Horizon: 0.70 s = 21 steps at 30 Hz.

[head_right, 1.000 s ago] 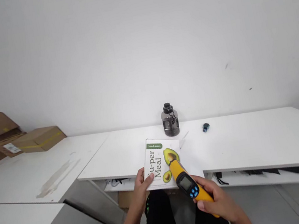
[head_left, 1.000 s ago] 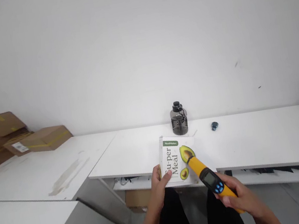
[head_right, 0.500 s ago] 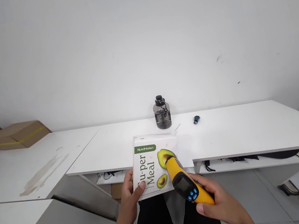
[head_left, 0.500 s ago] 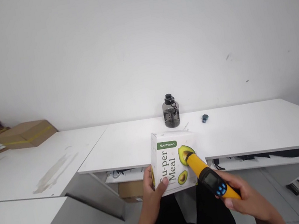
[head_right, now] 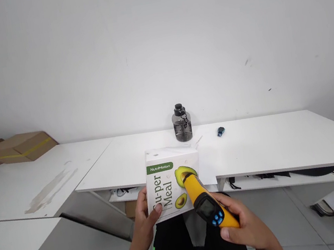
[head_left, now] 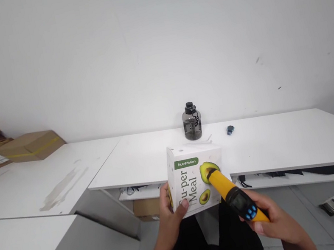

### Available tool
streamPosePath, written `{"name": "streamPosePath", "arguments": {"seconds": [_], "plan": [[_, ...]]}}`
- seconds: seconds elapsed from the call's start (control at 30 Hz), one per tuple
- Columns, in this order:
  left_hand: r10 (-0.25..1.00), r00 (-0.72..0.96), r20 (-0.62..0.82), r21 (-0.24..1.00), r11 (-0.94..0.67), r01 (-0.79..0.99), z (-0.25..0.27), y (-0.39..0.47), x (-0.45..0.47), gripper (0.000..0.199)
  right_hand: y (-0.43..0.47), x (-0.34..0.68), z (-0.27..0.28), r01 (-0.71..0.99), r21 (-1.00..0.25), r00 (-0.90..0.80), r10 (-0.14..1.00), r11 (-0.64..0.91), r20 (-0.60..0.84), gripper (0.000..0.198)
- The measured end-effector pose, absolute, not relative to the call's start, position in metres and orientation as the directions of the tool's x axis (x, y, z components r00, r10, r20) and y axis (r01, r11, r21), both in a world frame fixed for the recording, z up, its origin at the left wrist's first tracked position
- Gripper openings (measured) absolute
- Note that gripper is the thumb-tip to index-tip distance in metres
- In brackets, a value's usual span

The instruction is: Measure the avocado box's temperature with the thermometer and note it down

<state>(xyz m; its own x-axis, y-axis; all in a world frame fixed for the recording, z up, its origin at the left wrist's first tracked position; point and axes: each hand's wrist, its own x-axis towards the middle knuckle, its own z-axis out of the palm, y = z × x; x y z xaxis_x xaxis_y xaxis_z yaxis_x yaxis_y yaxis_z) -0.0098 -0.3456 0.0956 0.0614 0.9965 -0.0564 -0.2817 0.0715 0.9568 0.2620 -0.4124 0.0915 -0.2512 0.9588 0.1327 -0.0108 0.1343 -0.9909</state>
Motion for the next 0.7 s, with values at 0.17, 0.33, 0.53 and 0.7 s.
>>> {"name": "streamPosePath", "arguments": {"seconds": [0.17, 0.33, 0.53, 0.7], "plan": [[0.996, 0.081, -0.026, 0.963, 0.047, -0.264, 0.0935, -0.3450, -0.0101, 0.080, -0.4109, 0.2611, 0.0904, -0.022, -0.989, -0.266, 0.953, 0.145, 0.145, 0.073], [0.996, 0.087, -0.007, 0.970, 0.028, -0.243, 0.0937, -0.3425, -0.0114, 0.080, -0.4086, 0.2601, 0.0884, -0.025, -0.989, -0.264, 0.953, 0.149, 0.150, 0.075], [0.996, 0.089, 0.001, 0.967, 0.021, -0.253, 0.0935, -0.3426, -0.0114, 0.081, -0.4081, 0.2584, 0.0894, -0.029, -0.983, -0.272, 0.945, 0.182, 0.183, 0.076], [0.994, 0.104, 0.019, 0.966, 0.009, -0.258, 0.0917, -0.3438, -0.0124, 0.081, -0.4093, 0.2552, 0.0914, -0.039, -0.976, -0.289, 0.933, 0.213, 0.215, 0.076]]}}
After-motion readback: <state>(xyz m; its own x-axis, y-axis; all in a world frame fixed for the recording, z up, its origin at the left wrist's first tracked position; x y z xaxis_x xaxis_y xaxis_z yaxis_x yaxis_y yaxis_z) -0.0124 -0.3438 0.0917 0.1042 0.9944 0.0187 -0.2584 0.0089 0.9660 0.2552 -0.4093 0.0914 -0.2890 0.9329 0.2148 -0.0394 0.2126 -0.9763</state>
